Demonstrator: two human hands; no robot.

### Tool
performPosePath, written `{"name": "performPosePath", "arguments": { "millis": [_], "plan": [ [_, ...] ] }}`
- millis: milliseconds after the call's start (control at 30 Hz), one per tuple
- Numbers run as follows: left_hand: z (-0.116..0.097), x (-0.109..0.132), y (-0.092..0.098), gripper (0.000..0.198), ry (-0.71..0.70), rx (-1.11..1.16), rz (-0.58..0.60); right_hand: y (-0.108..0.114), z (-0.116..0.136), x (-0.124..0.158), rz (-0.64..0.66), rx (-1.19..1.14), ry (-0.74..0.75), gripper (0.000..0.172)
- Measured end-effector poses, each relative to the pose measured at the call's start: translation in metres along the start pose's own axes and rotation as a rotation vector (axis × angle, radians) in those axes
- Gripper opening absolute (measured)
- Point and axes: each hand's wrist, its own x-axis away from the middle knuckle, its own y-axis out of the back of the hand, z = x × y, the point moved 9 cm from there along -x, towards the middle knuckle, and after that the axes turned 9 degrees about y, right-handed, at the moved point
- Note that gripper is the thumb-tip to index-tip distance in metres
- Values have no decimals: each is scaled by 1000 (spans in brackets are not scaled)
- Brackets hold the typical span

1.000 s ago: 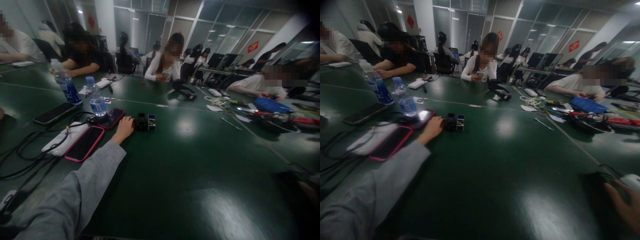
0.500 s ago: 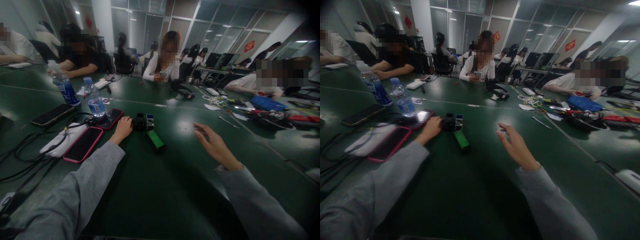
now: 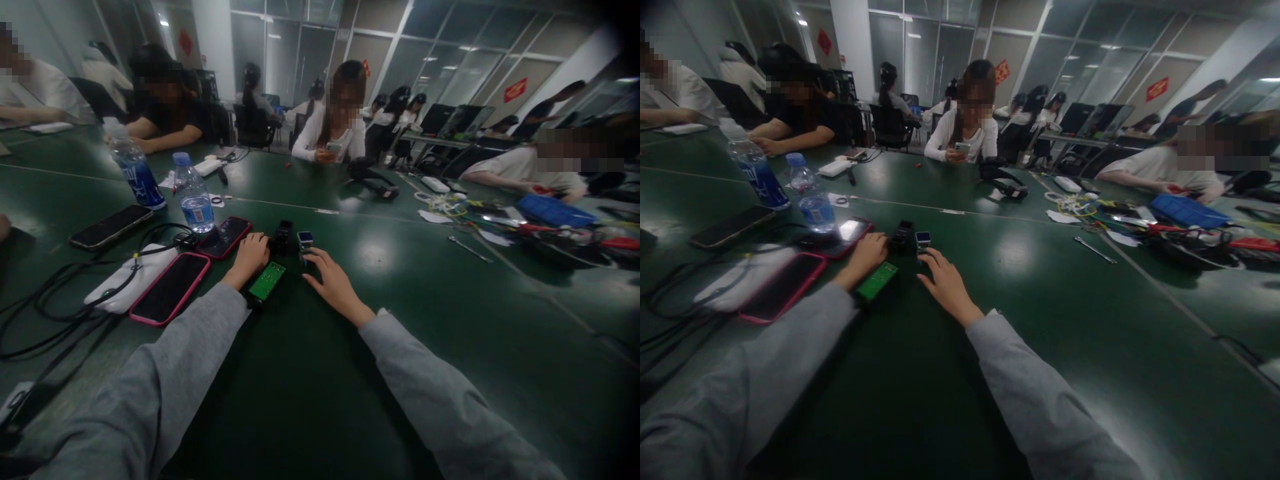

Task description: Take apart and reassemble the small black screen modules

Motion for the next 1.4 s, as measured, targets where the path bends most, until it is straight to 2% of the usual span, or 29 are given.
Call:
{"name": "performPosePath", "arguments": {
  "millis": [67, 133, 267, 367, 500, 633, 700, 933, 1100, 1167, 1267, 1333, 1400],
  "plan": [
    [0, 0, 0, 41, -1, 0, 5, 9, -7, 3, -90, -41, -44, 27],
    [0, 0, 0, 42, -3, 4, 11, 14, -16, 7, -178, -117, -95, 22],
    [0, 0, 0, 41, 3, 15, 4, 15, -46, 16, -332, -244, -262, 26],
    [0, 0, 1, 40, 3, 14, -4, 17, -62, 22, -378, -188, -358, 30],
    [0, 0, 0, 41, 2, -3, 10, 20, -49, 17, -310, 4, -264, 43],
    [0, 0, 0, 42, -4, -8, 9, 7, -28, 10, -135, 161, -153, 51],
    [0, 0, 0, 42, -2, -5, 1, 3, -25, 11, -101, 178, -148, 49],
    [0, 1, 1, 40, 0, 11, 6, 14, -34, 13, -222, 118, -206, 24],
    [-1, 0, 1, 42, 2, 7, 34, 23, -25, 13, -210, 300, -231, 33],
    [-1, 0, 1, 42, 5, 11, 37, 20, -15, 11, -152, 365, -172, 39],
    [-1, 1, 1, 41, 4, 10, 29, 9, -4, 7, -55, 322, -64, 45],
    [-1, 1, 2, 41, 3, 6, 19, 11, -5, 6, -77, 294, -65, 42],
    [0, 1, 2, 41, 3, 3, 12, 20, -14, 10, -192, 295, -136, 34]
  ]
}}
